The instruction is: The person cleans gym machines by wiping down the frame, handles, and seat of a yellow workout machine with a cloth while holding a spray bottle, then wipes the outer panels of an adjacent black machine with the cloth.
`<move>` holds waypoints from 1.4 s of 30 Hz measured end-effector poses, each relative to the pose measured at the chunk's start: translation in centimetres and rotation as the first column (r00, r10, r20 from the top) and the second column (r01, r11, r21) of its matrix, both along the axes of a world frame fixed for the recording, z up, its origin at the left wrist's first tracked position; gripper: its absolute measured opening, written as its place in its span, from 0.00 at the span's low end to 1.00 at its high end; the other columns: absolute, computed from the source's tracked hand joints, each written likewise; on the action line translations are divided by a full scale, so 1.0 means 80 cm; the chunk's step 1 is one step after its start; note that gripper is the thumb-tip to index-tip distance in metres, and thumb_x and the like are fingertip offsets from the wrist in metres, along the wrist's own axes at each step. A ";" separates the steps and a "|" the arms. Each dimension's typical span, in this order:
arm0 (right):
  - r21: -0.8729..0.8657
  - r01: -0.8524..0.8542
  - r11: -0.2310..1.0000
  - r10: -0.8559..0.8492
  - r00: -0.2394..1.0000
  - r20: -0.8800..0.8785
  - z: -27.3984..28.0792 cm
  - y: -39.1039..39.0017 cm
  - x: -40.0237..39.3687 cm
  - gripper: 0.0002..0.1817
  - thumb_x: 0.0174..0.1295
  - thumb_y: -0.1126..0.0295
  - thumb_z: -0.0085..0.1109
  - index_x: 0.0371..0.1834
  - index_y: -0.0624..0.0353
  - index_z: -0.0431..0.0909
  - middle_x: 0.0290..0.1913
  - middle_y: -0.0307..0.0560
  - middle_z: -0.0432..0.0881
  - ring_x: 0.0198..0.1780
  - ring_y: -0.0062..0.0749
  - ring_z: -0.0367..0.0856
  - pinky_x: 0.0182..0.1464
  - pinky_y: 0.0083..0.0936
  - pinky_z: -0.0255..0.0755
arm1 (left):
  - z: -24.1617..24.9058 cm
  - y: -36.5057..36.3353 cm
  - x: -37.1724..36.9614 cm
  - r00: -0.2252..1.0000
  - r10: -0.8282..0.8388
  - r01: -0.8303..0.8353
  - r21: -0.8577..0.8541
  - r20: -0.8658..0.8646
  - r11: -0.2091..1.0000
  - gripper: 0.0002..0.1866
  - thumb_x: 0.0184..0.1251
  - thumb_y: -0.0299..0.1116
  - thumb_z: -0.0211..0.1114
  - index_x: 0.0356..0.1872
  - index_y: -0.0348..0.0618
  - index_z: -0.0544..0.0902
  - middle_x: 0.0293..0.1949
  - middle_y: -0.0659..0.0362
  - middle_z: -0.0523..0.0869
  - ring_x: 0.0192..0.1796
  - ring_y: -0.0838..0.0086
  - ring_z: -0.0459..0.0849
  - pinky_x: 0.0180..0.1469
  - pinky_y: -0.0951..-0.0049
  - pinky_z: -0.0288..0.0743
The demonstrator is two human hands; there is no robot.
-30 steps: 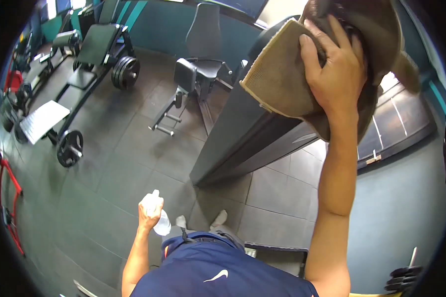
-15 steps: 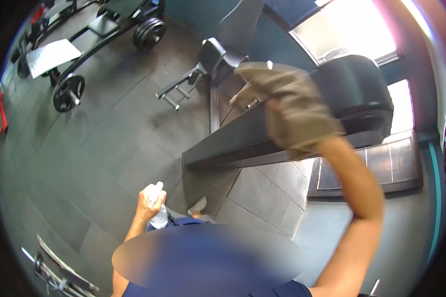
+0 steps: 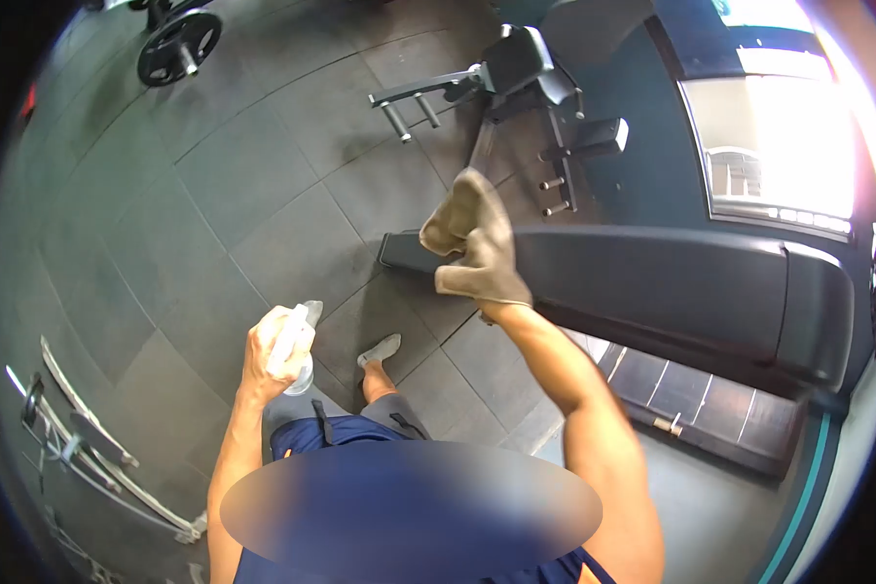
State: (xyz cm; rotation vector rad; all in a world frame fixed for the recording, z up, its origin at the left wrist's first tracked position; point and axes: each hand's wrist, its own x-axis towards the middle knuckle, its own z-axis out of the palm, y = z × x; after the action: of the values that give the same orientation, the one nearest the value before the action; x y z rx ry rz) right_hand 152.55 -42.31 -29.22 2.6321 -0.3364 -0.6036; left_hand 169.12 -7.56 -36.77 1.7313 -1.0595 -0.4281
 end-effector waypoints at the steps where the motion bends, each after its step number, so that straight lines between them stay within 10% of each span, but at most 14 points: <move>1: 0.230 0.020 0.973 -0.065 0.980 0.189 -0.012 -0.004 0.021 0.14 0.59 0.78 0.57 0.46 0.64 0.67 0.49 0.50 0.67 0.50 0.35 0.67 0.54 0.32 0.64 | -0.004 0.004 0.005 0.999 0.042 -0.042 0.024 -0.018 0.999 0.04 0.58 0.26 0.63 0.30 0.35 0.81 0.28 0.52 0.82 0.32 0.58 0.82 0.35 0.62 0.76; 3: 0.558 0.031 0.829 -0.264 0.902 0.342 -0.016 -0.006 0.031 0.12 0.56 0.79 0.59 0.42 0.63 0.69 0.45 0.49 0.69 0.46 0.32 0.69 0.51 0.30 0.66 | -0.009 0.016 0.003 0.994 0.090 -0.085 0.080 -0.069 0.993 0.05 0.58 0.27 0.63 0.29 0.35 0.81 0.28 0.52 0.82 0.32 0.58 0.82 0.35 0.62 0.75; 5: 0.499 0.146 0.854 -0.287 0.933 0.218 0.047 -0.003 0.022 0.18 0.55 0.75 0.63 0.48 0.59 0.69 0.50 0.52 0.68 0.51 0.36 0.68 0.55 0.36 0.63 | -0.033 0.034 -0.003 0.971 0.164 -0.138 0.156 -0.175 0.978 0.08 0.63 0.29 0.62 0.29 0.34 0.81 0.28 0.52 0.81 0.30 0.59 0.81 0.34 0.63 0.74; 10: -0.426 0.185 0.886 -0.279 0.945 -0.170 0.256 0.041 0.006 0.34 0.52 0.63 0.71 0.63 0.50 0.68 0.63 0.61 0.66 0.63 0.47 0.68 0.66 0.50 0.57 | -0.066 0.047 -0.008 0.908 0.258 -0.196 0.211 -0.330 0.958 0.11 0.67 0.32 0.60 0.29 0.34 0.80 0.27 0.52 0.78 0.28 0.60 0.79 0.33 0.64 0.71; 13: -0.616 0.087 0.783 -0.380 0.851 -0.363 0.250 0.053 0.021 0.43 0.50 0.57 0.76 0.72 0.45 0.67 0.71 0.66 0.65 0.70 0.53 0.67 0.72 0.59 0.53 | -0.090 0.048 -0.008 0.898 0.261 -0.212 0.172 -0.355 0.962 0.09 0.65 0.30 0.60 0.30 0.34 0.79 0.27 0.52 0.77 0.28 0.60 0.79 0.33 0.63 0.70; 16: -0.455 0.155 0.877 -0.423 0.699 -0.577 0.126 0.020 0.014 0.56 0.53 0.41 0.68 0.81 0.43 0.48 0.78 0.70 0.48 0.77 0.67 0.49 0.73 0.73 0.31 | -0.121 0.037 -0.017 0.856 0.304 -0.248 0.183 -0.419 0.951 0.07 0.60 0.29 0.61 0.30 0.34 0.79 0.30 0.52 0.80 0.31 0.60 0.82 0.36 0.66 0.75; 18: -0.344 0.106 0.933 -0.308 0.731 -0.610 -0.010 0.006 -0.004 0.39 0.66 0.55 0.54 0.80 0.49 0.53 0.78 0.73 0.46 0.78 0.69 0.45 0.73 0.74 0.31 | -0.150 0.024 -0.016 0.872 0.279 -0.242 0.141 -0.403 0.960 0.06 0.57 0.27 0.63 0.30 0.35 0.80 0.30 0.52 0.80 0.32 0.60 0.83 0.36 0.67 0.77; 22: -0.041 -0.034 0.999 0.006 0.840 -0.542 -0.260 0.008 0.023 0.31 0.67 0.59 0.49 0.73 0.58 0.66 0.71 0.67 0.65 0.72 0.65 0.60 0.73 0.65 0.48 | -0.224 0.010 -0.016 0.906 0.216 -0.193 0.100 -0.364 0.976 0.08 0.49 0.26 0.71 0.31 0.38 0.82 0.33 0.53 0.81 0.31 0.60 0.82 0.34 0.64 0.77; 24: 0.156 0.327 0.932 -0.188 0.804 -0.564 -0.384 0.002 0.074 0.22 0.59 0.62 0.53 0.54 0.62 0.79 0.56 0.65 0.77 0.64 0.58 0.72 0.68 0.53 0.58 | -0.277 0.011 -0.024 0.921 0.198 -0.174 0.100 -0.335 0.980 0.10 0.46 0.27 0.73 0.30 0.38 0.82 0.34 0.54 0.81 0.32 0.60 0.83 0.35 0.64 0.79; 32: 0.358 0.295 0.886 -0.340 0.938 0.068 -0.807 -0.001 0.074 0.21 0.61 0.67 0.57 0.57 0.60 0.75 0.54 0.53 0.78 0.63 0.45 0.72 0.69 0.42 0.60 | -0.435 -0.040 -0.036 0.834 0.072 -0.020 0.102 -0.548 0.995 0.10 0.46 0.30 0.74 0.29 0.40 0.84 0.33 0.59 0.83 0.29 0.71 0.83 0.30 0.73 0.78; 36: 0.372 0.275 0.886 -0.387 0.882 0.268 -0.896 -0.008 0.075 0.21 0.63 0.69 0.59 0.59 0.58 0.73 0.54 0.46 0.79 0.63 0.39 0.72 0.69 0.36 0.62 | -0.464 -0.037 -0.044 0.817 0.022 0.066 0.132 -0.576 0.989 0.11 0.44 0.29 0.76 0.28 0.38 0.83 0.35 0.58 0.84 0.31 0.68 0.85 0.33 0.71 0.80; 38: 0.295 0.216 0.931 -0.248 0.966 0.076 -0.897 -0.021 0.057 0.19 0.65 0.70 0.56 0.59 0.56 0.74 0.54 0.43 0.78 0.64 0.37 0.72 0.70 0.34 0.61 | -0.458 -0.038 -0.042 0.808 0.041 0.078 0.174 -0.587 0.982 0.11 0.44 0.28 0.76 0.28 0.37 0.83 0.35 0.57 0.84 0.31 0.66 0.85 0.33 0.70 0.80; 42: 0.255 0.132 0.958 -0.149 0.988 0.050 -0.747 0.006 0.083 0.15 0.63 0.69 0.54 0.54 0.49 0.78 0.51 0.36 0.77 0.61 0.32 0.72 0.69 0.30 0.59 | -0.392 -0.037 -0.040 0.860 0.089 0.010 0.192 -0.502 0.981 0.11 0.45 0.26 0.73 0.29 0.35 0.81 0.32 0.53 0.82 0.31 0.59 0.84 0.33 0.65 0.79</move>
State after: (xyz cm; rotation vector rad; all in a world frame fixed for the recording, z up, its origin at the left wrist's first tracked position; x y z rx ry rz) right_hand 159.23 -41.85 -88.99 2.8949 -0.5021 -0.6394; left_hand 165.94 -10.48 -68.15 1.6633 -0.6092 -0.9293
